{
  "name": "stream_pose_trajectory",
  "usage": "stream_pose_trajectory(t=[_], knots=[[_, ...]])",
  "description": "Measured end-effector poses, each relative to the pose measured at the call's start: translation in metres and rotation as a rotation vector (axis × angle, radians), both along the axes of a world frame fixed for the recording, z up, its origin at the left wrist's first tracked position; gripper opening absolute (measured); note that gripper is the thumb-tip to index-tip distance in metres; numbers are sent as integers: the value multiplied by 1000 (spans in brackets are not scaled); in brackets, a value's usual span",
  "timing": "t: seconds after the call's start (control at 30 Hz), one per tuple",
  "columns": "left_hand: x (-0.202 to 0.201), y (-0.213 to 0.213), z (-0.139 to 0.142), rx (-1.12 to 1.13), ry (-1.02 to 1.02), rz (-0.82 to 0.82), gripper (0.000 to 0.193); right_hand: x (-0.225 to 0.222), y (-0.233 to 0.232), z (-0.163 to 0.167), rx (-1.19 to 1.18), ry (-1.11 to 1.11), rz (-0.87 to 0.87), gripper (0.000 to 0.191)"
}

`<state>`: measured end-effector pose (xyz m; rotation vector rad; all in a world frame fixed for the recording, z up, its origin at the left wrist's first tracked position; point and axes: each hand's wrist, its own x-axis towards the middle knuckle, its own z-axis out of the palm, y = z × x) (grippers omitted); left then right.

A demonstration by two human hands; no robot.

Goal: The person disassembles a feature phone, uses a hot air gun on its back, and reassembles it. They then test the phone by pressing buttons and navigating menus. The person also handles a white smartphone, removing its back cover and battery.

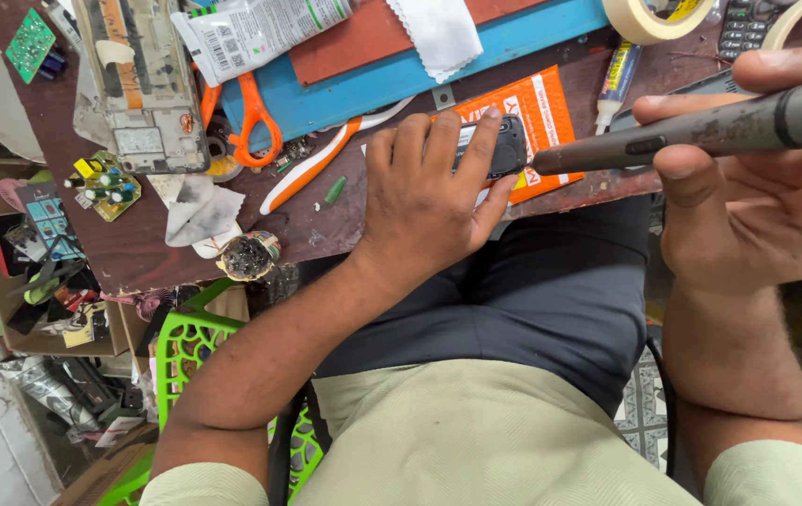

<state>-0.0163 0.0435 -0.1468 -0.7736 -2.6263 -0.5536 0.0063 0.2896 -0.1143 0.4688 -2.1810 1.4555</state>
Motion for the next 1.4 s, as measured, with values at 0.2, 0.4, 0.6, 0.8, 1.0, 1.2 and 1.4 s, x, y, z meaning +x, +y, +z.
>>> stream_pose_trajectory(t=[0.2, 0.4, 0.6, 0.8, 1.0, 1.2, 1.4], knots=[[-1, 1, 4, 21, -15, 4, 56, -3, -13, 8, 9, 82, 55, 62], [-6, -1, 22, 94, -89, 28, 58, -21, -28, 45, 154, 80, 236, 54], [-11, 0, 34, 111, -159, -35, 65, -36, -33, 91, 354, 129, 229, 40], [-15, 0, 31, 433, -219, -228, 59, -30, -36, 99, 381, 149, 170, 39], [-38, 12, 20, 630, -349, -477, 37, -25, -41, 80, 370, 218, 2, 46], [-45, 20, 9, 666, -418, -480, 38, -22, -26, 65, 443, 260, -150, 43], [-43, 14, 7, 677, -354, -515, 34, 0, 2, 51, 123, 254, -331, 35]])
